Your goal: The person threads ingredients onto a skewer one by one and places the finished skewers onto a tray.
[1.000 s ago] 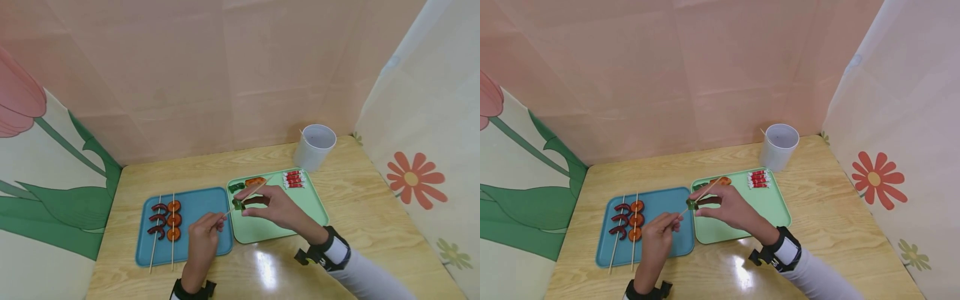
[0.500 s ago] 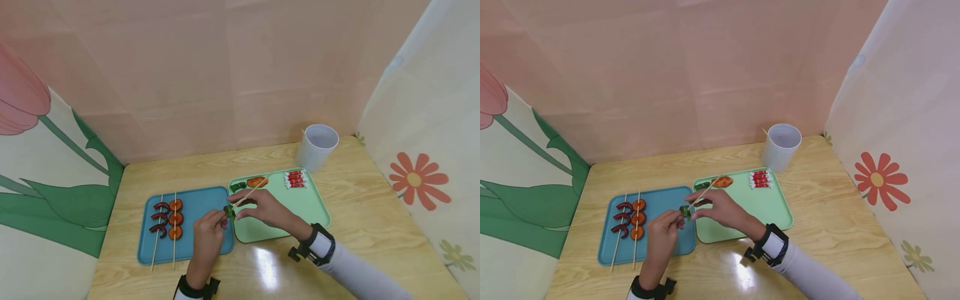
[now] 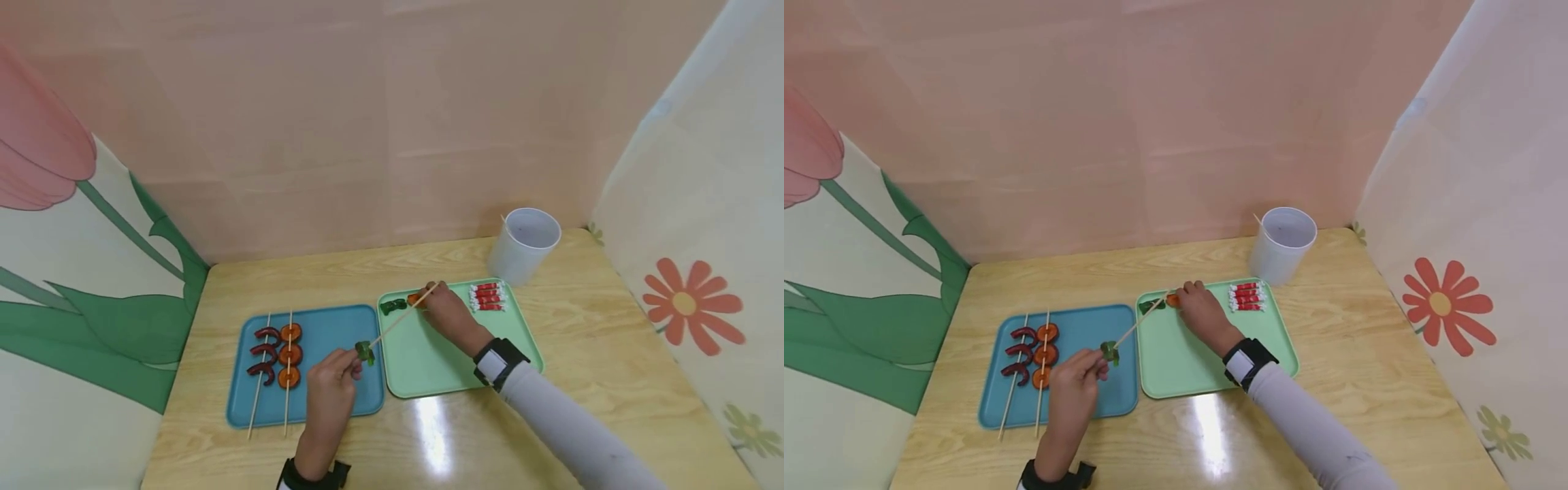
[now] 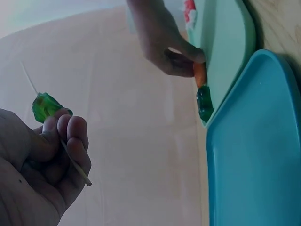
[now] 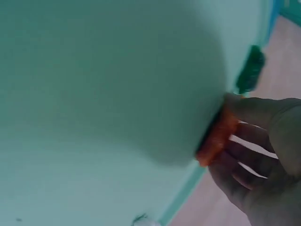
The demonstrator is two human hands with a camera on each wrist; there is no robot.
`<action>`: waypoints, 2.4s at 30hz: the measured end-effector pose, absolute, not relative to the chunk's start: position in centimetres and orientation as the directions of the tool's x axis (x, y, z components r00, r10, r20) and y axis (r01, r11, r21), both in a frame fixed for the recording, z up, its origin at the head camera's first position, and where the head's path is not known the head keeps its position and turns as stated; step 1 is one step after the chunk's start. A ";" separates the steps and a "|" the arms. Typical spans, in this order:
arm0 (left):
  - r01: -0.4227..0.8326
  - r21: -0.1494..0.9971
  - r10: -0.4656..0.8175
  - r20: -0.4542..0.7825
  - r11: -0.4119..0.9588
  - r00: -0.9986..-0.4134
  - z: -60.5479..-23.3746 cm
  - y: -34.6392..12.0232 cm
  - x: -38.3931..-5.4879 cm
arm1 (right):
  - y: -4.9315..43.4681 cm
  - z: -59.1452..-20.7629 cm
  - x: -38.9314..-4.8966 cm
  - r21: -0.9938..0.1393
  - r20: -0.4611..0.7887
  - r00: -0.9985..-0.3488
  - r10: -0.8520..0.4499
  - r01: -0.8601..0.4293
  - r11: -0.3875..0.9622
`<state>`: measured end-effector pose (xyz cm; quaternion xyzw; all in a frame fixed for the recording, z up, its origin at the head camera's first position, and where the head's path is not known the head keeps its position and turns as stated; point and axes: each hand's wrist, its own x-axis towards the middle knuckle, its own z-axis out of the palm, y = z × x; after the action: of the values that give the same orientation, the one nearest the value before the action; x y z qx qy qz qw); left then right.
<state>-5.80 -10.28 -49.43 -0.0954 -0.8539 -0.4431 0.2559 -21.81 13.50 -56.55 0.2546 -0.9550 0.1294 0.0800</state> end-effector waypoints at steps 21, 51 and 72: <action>0.279 0.713 -0.088 0.430 0.643 -0.898 -50.3 -11.1 -5.2 | 15.8 -51.0 -21.5 -0.945 -0.047 -0.976 -0.214 -0.026 0.325; 0.323 0.580 -0.021 0.507 0.748 -0.862 -51.1 -10.5 -5.1 | 16.2 -42.5 -17.7 -0.924 -0.001 -0.969 -0.249 0.096 -0.370; 0.397 0.541 0.001 0.591 0.742 -0.807 -49.7 -8.7 -5.6 | 11.6 -44.0 -14.8 -0.978 -0.036 -0.949 -0.314 0.097 -0.184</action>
<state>-5.64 -8.74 -49.65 -0.1123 -0.8871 -0.3413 0.2898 -14.79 11.64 -44.03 0.0867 -0.6246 0.7644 -0.1345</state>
